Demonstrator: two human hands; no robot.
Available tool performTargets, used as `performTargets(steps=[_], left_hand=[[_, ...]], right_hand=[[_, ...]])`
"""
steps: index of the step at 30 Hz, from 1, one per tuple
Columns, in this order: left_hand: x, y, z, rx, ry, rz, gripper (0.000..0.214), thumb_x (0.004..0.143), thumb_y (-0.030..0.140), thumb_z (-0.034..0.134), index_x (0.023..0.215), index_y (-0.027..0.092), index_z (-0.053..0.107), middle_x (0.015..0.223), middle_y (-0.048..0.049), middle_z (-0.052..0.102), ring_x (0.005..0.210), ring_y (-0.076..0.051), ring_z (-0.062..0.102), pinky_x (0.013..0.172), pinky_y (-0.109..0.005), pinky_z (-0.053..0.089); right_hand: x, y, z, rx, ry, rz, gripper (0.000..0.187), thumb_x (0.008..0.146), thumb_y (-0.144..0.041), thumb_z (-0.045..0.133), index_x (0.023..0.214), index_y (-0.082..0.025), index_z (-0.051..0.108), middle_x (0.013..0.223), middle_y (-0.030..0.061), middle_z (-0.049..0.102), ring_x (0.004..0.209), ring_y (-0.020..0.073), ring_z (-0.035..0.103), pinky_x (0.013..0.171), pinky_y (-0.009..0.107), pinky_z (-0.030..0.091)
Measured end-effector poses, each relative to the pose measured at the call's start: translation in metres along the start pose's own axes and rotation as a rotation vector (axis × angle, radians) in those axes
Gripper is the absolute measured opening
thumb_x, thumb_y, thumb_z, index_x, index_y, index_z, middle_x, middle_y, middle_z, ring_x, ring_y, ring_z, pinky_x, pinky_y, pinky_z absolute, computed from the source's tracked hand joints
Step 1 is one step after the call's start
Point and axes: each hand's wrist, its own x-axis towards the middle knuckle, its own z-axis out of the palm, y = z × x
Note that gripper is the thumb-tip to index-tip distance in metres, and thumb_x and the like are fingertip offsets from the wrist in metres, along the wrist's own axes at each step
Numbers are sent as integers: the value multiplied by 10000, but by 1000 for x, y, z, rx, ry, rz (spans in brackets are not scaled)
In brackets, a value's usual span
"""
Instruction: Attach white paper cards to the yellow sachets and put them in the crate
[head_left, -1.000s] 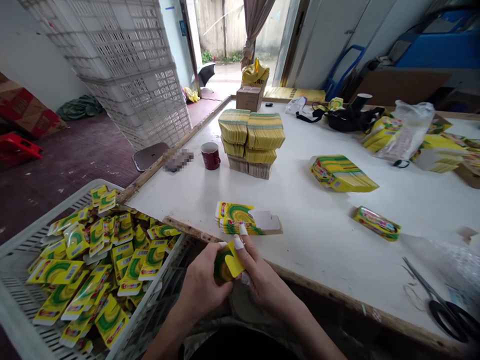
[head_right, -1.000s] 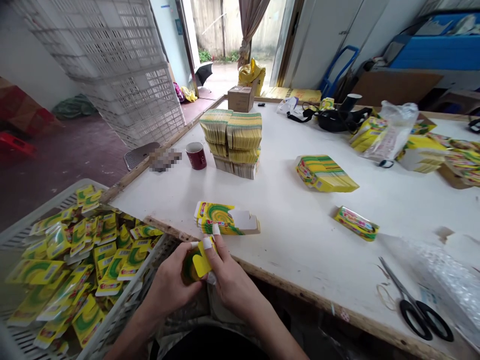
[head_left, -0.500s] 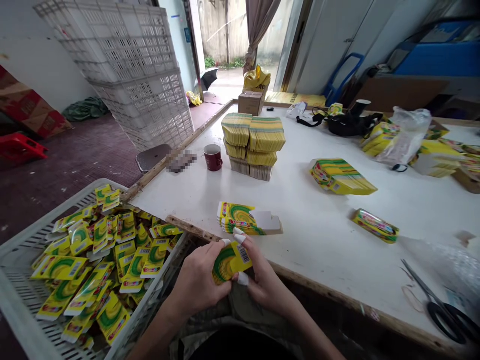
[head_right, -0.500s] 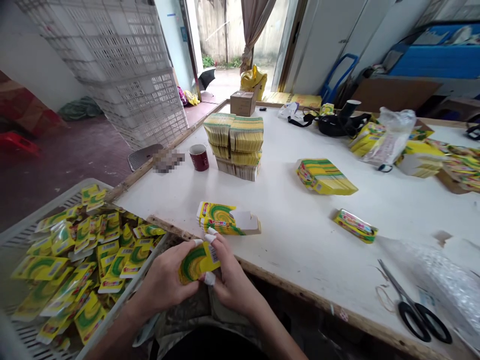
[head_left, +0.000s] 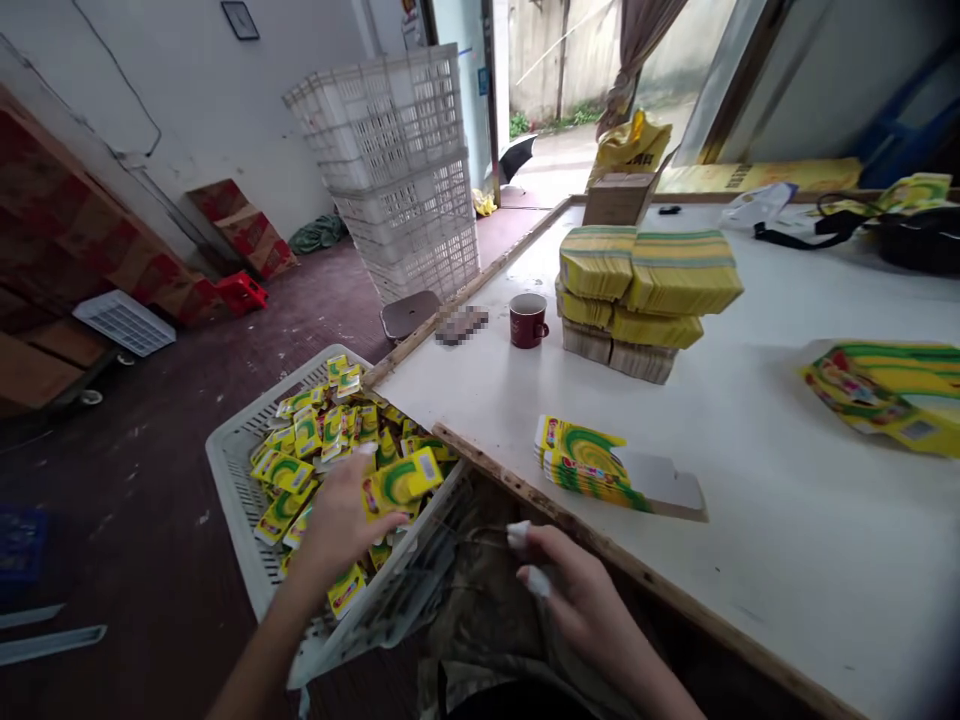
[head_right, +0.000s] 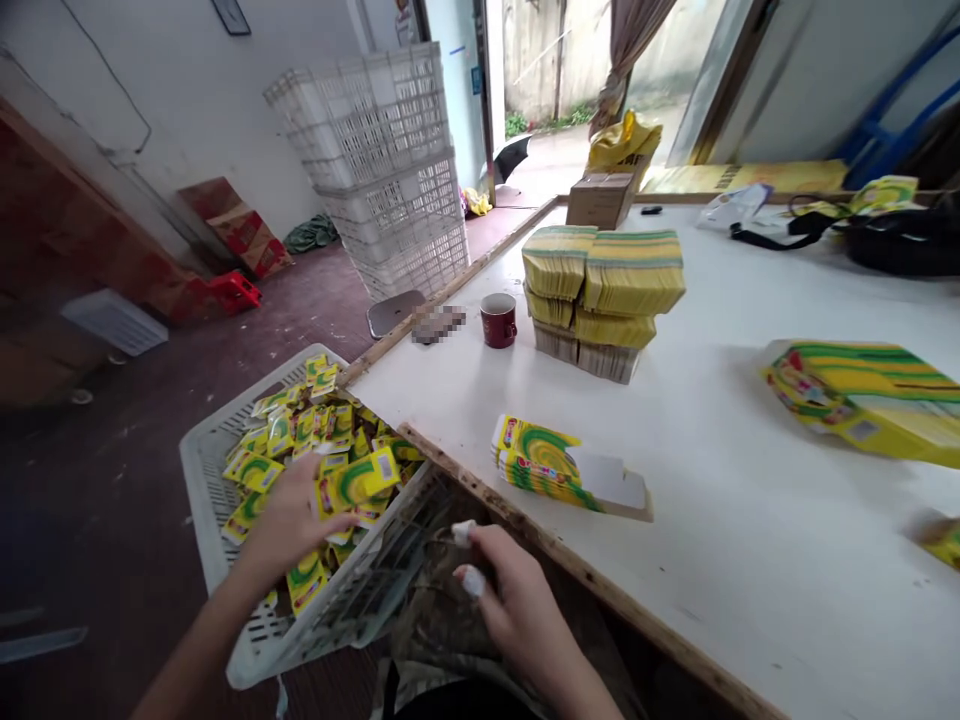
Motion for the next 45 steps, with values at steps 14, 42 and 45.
performTargets(steps=[14, 42, 45], left_hand=[[-82, -158, 37, 79, -168, -1052, 625, 869, 416, 252, 1288, -48, 252, 968, -334, 609, 938, -430, 626, 752, -463, 461], [-47, -119, 27, 367, 67, -668, 506, 871, 243, 283, 1343, 71, 347, 1364, -238, 372, 1245, -384, 403, 993, -510, 383], [-15, -98, 57, 355, 46, -392, 545, 872, 454, 429, 1335, 167, 430, 1458, -146, 291, 1361, -311, 252, 1132, -410, 231]], right_hand=[[137, 52, 134, -615, -354, -497, 132, 880, -199, 508, 922, -219, 631, 922, 46, 624, 1033, 202, 508, 1119, 412, 199], [129, 46, 133, -689, -353, -469, 151, 742, -197, 556, 888, -193, 594, 935, 58, 628, 917, 221, 490, 911, 353, 317], [130, 46, 134, -684, -366, -466, 173, 739, -173, 547, 906, -193, 586, 942, 59, 620, 922, 219, 478, 918, 354, 304]])
